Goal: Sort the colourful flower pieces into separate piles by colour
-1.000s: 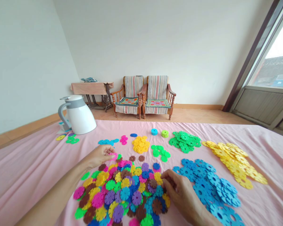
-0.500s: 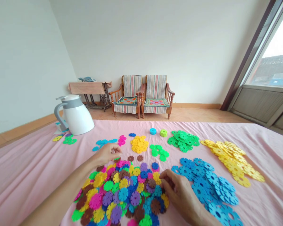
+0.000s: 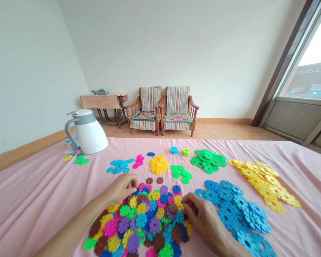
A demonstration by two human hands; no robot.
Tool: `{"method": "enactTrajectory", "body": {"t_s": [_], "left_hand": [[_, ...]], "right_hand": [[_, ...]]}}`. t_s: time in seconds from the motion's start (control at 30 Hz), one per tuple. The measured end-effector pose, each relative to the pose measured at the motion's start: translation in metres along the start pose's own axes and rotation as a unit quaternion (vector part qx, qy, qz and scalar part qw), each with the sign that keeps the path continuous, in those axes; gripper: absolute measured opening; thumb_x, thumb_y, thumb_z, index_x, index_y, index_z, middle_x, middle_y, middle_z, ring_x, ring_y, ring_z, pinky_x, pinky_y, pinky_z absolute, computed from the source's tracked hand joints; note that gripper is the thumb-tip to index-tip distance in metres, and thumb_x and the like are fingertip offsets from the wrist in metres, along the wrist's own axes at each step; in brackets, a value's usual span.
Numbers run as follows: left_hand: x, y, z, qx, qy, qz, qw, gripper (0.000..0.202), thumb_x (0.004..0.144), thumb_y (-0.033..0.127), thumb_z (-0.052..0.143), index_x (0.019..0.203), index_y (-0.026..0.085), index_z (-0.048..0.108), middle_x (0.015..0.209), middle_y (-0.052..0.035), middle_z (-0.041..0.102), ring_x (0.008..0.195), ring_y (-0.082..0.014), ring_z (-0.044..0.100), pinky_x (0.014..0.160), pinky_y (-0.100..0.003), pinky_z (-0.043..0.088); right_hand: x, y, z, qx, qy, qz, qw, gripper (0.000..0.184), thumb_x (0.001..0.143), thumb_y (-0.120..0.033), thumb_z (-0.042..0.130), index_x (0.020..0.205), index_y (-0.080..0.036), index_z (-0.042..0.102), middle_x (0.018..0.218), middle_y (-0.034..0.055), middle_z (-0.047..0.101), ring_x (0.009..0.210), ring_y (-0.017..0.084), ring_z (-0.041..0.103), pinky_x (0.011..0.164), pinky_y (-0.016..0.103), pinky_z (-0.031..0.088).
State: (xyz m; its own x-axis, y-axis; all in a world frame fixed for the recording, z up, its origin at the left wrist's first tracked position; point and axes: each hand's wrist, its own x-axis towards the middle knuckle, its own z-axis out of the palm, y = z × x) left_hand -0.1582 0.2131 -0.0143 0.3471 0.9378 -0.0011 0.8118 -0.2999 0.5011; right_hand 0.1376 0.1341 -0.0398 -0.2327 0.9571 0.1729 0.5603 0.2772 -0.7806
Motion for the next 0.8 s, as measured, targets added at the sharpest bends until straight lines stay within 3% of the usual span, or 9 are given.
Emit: {"method": "enactTrajectory", "body": {"t_s": [0.3, 0.43, 0.7, 0.8], "left_hand": [[-0.001, -0.009, -0.007, 0.028, -0.007, 0.005, 1.0, 0.026, 0.067, 0.021, 0.055, 0.089, 0.019, 0.068, 0.077, -0.0018, 0.055, 0.066, -0.0177, 0.055, 0.066, -0.028, 0.04], [-0.003, -0.012, -0.009, 0.03, -0.006, 0.004, 1.0, 0.03, 0.067, 0.019, 0.05, 0.091, 0.019, 0.068, 0.075, -0.002, 0.053, 0.062, -0.0167, 0.052, 0.062, -0.027, 0.039], [-0.004, -0.008, -0.014, 0.029, -0.016, -0.002, 0.999, 0.011, 0.067, 0.022, 0.051, 0.073, 0.019, 0.06, 0.077, -0.0011, 0.051, 0.065, -0.0164, 0.05, 0.062, -0.027, 0.039], [-0.006, -0.007, -0.016, 0.03, -0.015, 0.001, 0.999, 0.012, 0.071, 0.023, 0.049, 0.077, 0.019, 0.059, 0.077, -0.0015, 0.052, 0.067, -0.0169, 0.05, 0.064, -0.027, 0.038]], "right_hand": [[0.0, 0.004, 0.002, -0.004, 0.008, -0.008, 1.0, 0.017, 0.088, -0.025, 0.04, 0.082, -0.02, 0.056, 0.059, -0.0036, 0.054, 0.053, 0.011, 0.048, 0.05, 0.02, 0.034], [-0.001, 0.003, 0.001, 0.005, 0.009, -0.012, 1.0, 0.018, 0.088, -0.026, 0.041, 0.08, -0.02, 0.056, 0.058, -0.0041, 0.051, 0.052, 0.011, 0.047, 0.048, 0.02, 0.031], [-0.001, 0.005, 0.002, -0.002, 0.003, -0.013, 1.0, 0.018, 0.089, -0.025, 0.04, 0.081, -0.02, 0.055, 0.057, -0.0049, 0.048, 0.051, 0.011, 0.044, 0.049, 0.021, 0.029], [-0.001, 0.006, 0.002, -0.005, 0.0, -0.011, 1.0, 0.017, 0.088, -0.024, 0.04, 0.081, -0.02, 0.055, 0.057, -0.005, 0.048, 0.051, 0.01, 0.044, 0.049, 0.021, 0.028]]}}
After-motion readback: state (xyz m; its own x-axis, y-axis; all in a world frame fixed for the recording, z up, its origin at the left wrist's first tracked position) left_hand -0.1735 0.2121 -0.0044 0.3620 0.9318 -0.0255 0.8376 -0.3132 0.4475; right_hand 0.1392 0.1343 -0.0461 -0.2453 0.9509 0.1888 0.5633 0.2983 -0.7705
